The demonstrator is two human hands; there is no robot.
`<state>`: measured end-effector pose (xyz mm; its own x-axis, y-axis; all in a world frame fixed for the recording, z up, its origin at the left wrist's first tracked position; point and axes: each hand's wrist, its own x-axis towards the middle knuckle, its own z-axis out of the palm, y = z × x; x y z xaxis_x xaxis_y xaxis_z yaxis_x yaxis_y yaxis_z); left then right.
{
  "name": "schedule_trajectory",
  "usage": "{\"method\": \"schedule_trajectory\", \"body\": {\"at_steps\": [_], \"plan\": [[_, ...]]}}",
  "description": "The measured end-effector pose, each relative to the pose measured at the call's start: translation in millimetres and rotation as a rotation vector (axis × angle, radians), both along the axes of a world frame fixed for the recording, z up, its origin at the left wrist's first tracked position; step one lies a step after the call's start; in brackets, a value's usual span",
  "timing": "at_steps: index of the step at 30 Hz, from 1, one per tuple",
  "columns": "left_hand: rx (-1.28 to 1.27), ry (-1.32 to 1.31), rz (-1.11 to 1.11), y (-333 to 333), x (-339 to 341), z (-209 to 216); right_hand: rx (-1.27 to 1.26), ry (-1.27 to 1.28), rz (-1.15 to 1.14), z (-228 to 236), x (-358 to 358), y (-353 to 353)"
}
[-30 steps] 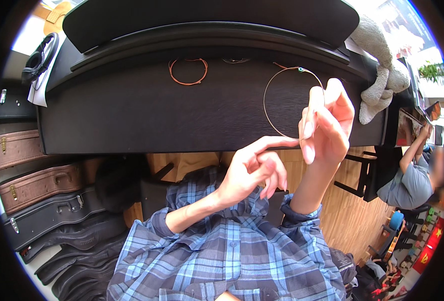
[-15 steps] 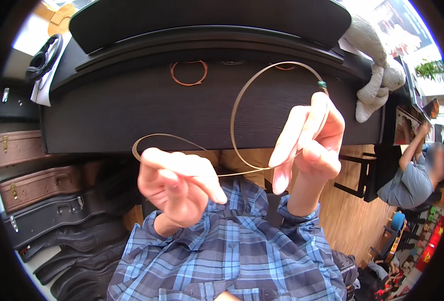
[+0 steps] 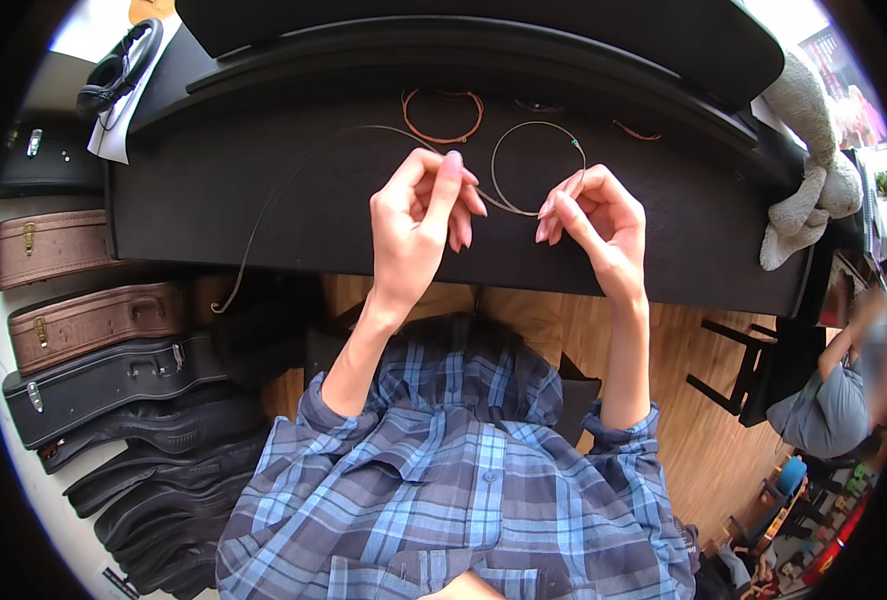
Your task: The person manipulates a thin wire or string with both hands, forming loops and knots on a black surface. The hands repeatedly adjust the loop size and tension, occasionally pulling the wire taut. The task appears to be knot tying or wire shaping without visible tools.
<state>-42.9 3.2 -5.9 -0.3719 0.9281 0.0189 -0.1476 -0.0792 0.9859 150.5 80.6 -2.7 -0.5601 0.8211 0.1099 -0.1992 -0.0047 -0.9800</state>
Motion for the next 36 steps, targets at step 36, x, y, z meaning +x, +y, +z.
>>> {"method": "schedule_trajectory", "body": {"at_steps": [36], "plan": [[0.010,0.096,-0.133,-6.0,7.6,-6.4,-0.005,-0.123,-0.049,-6.7,9.6,-9.4]]}}
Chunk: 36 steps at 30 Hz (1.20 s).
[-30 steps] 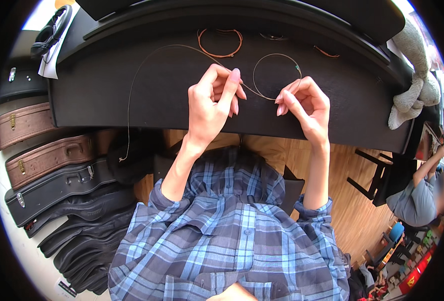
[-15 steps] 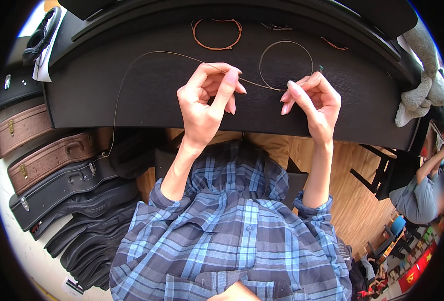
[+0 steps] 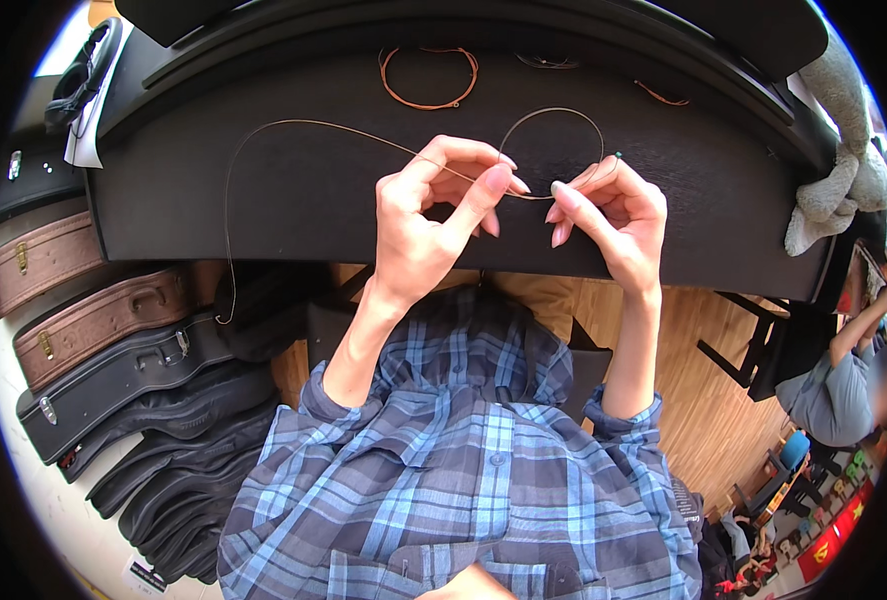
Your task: The person manipulates a thin wire or string with both hands, forming loops and knots on a black surface. The hands repeatedly adjust the loop size and tension, occasionally pulling the wire taut. The task appears to be knot tying or wire shaping without visible tools.
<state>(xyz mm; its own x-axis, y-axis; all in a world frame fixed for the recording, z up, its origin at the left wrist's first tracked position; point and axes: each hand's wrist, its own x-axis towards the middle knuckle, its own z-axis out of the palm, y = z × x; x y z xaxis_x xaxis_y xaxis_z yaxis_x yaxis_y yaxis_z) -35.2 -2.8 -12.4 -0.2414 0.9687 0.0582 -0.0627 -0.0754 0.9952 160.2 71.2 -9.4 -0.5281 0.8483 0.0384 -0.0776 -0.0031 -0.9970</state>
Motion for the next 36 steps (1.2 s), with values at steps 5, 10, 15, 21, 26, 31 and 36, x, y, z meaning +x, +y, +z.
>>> {"method": "schedule_trajectory", "body": {"at_steps": [5,10,15,21,26,31,36], "plan": [[0.029,-0.182,-0.082,5.4,6.1,-2.5,0.040,-0.022,-0.037,0.0,-3.8,0.1],[0.036,-0.206,-0.114,5.9,3.1,-7.2,0.049,0.048,-0.129,-4.4,-6.8,-0.3],[0.018,-0.212,-0.124,5.5,1.8,-9.1,0.085,0.072,-0.155,-8.1,-6.1,-1.5],[0.012,-0.257,-0.116,7.6,1.2,-3.3,0.033,0.102,-0.163,-3.3,-5.3,-1.4],[-0.006,-0.250,-0.109,3.0,1.2,-9.6,0.038,0.150,-0.147,-5.0,-3.2,0.8],[-0.116,-0.047,-0.050,-6.9,2.9,-12.7,-0.046,0.169,-0.204,1.2,1.8,-4.6],[0.026,0.085,-0.011,-1.0,4.1,-13.5,-0.084,0.268,-0.161,5.3,-8.7,-5.9]]}}
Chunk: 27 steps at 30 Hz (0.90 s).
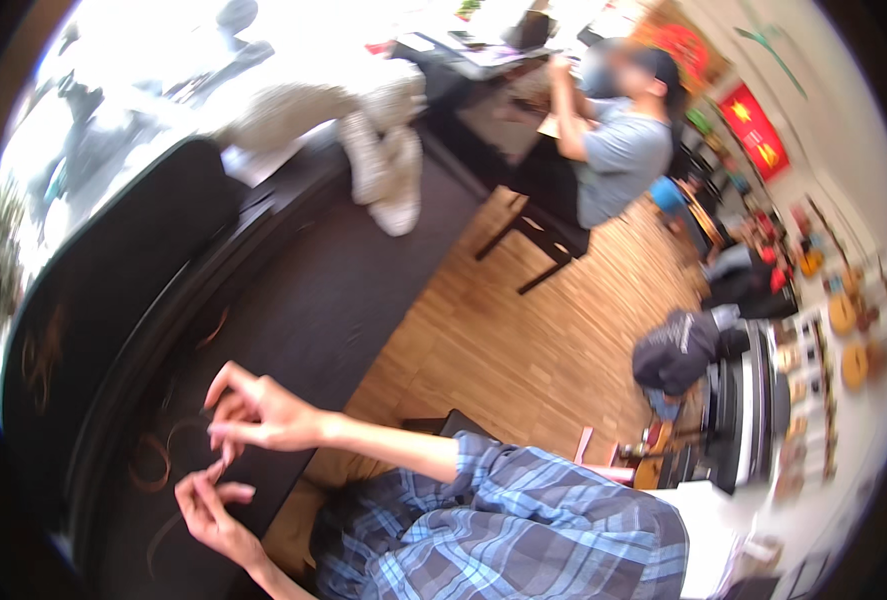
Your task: The person manipulates a thin wire or string with both hands, forming loops and knots on a black surface. The hands repeatedly adjust the loop size and tension, occasionally pulling the wire taut. The task appears to be knot tying or wire shaping without visible tools.
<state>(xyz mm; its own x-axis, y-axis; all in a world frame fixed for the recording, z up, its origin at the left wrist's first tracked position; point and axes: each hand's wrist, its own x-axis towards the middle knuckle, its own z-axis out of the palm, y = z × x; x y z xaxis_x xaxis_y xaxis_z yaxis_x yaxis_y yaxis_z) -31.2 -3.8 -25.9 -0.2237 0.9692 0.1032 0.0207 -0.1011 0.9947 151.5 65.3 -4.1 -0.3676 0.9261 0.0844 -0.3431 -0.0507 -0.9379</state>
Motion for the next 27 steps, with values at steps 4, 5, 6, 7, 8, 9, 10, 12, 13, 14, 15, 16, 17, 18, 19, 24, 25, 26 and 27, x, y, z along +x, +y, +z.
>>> {"method": "schedule_trajectory", "body": {"at_steps": [4,5,6,7,8,9,10,12,13,14,15,16,17,18,19,24,25,26,27], "plan": [[0.001,0.013,-0.059,2.7,-7.5,-7.1,0.146,0.015,-0.080,-19.2,-7.5,1.6],[0.035,0.021,-0.054,4.7,-6.2,-5.9,0.166,0.011,-0.088,-22.8,-8.3,3.8],[0.056,0.029,-0.071,9.2,-4.1,-5.8,0.177,0.011,-0.119,-26.7,-8.8,4.9],[0.140,0.094,-0.038,3.8,-3.6,-0.3,0.222,0.014,-0.145,-29.0,-8.4,4.9],[0.157,0.098,-0.050,6.4,0.3,1.5,0.288,0.000,-0.175,-31.2,-9.9,6.1],[0.159,0.090,-0.066,8.6,4.2,4.1,0.297,-0.010,-0.186,-32.7,-9.4,7.2],[0.159,0.086,-0.073,9.9,7.9,6.1,0.282,-0.028,-0.186,-34.1,-10.2,8.2],[0.171,0.087,-0.096,12.8,13.2,7.8,0.340,-0.029,-0.218,-37.0,-11.1,10.6],[0.176,0.097,-0.095,13.9,14.9,7.6,0.352,-0.038,-0.222,-38.2,-11.5,11.9],[0.182,0.111,-0.092,15.1,15.8,6.2,0.336,-0.064,-0.220,-39.9,-11.3,13.3],[0.189,0.094,-0.108,15.5,15.8,4.7,0.362,-0.048,-0.226,-41.8,-11.7,13.4],[0.187,0.095,-0.109,16.6,15.5,2.7,0.375,-0.071,-0.227,-43.4,-11.4,14.0],[0.184,0.096,-0.109,17.3,14.9,0.9,0.387,-0.093,-0.227,-44.6,-11.5,14.1],[0.181,0.097,-0.108,17.8,14.2,-0.6,0.394,-0.108,-0.225,-45.2,-11.6,14.1],[0.181,0.091,-0.109,18.1,13.8,-2.1,0.416,-0.131,-0.235,-45.4,-11.8,14.2],[0.170,0.083,-0.109,19.2,13.8,-2.5,0.407,-0.162,-0.265,-38.1,-11.7,11.5],[0.164,0.093,-0.105,19.6,14.1,-1.8,0.419,-0.143,-0.268,-36.0,-11.1,10.6],[0.157,0.105,-0.101,19.3,14.1,-1.1,0.397,-0.128,-0.259,-34.1,-10.8,9.0],[0.150,0.117,-0.097,18.9,14.2,-0.6,0.361,-0.106,-0.242,-32.5,-9.9,7.7]]}}
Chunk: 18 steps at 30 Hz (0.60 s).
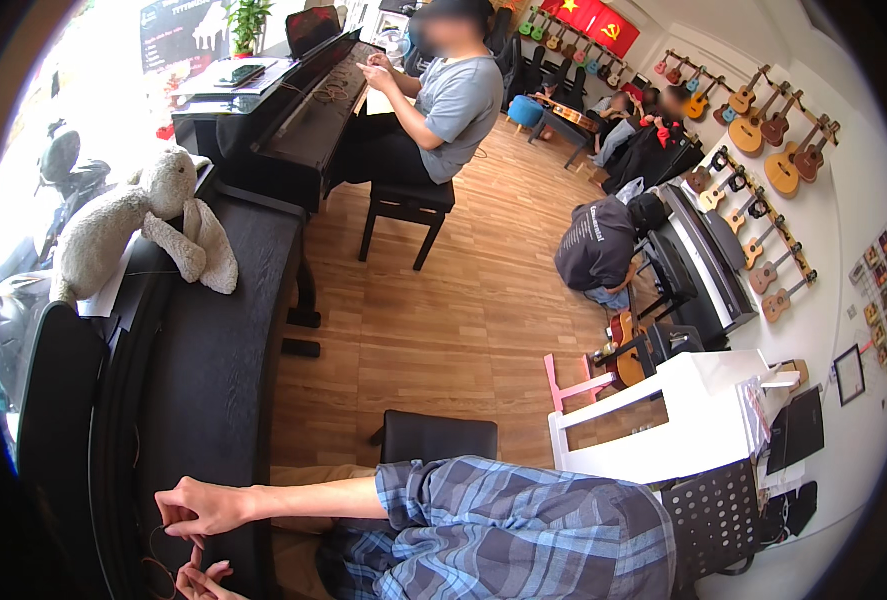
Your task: The person manipulates a thin wire or string with both hands, forming loops and knots on a black surface. The hands repeatedly adjust the loop size and tension, occasionally pulling the wire taut. The task appears to be knot tying or wire shaping without visible tools.
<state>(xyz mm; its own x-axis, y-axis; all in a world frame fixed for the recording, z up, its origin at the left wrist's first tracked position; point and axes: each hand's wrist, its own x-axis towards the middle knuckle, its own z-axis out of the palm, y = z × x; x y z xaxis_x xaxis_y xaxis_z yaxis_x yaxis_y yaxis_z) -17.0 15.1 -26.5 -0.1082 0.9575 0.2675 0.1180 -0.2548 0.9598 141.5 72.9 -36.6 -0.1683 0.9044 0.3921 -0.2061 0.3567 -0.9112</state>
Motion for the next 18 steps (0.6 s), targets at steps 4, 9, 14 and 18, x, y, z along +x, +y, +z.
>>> {"method": "schedule_trajectory", "body": {"at_steps": [4,9,14,18], "plan": [[-0.038,-0.002,0.014,-2.8,-0.7,2.2,-0.073,0.026,-0.008,3.2,1.6,-4.5],[-0.049,-0.043,0.013,-5.1,-2.1,6.0,-0.080,0.072,-0.004,2.4,-0.4,-3.2],[-0.041,-0.041,0.011,-4.2,-4.7,4.4,-0.029,0.102,0.020,-1.8,-2.0,-0.6],[0.009,-0.009,-0.022,-3.0,-9.5,-0.8,-0.036,0.124,-0.001,-4.9,-3.9,0.9]]}}
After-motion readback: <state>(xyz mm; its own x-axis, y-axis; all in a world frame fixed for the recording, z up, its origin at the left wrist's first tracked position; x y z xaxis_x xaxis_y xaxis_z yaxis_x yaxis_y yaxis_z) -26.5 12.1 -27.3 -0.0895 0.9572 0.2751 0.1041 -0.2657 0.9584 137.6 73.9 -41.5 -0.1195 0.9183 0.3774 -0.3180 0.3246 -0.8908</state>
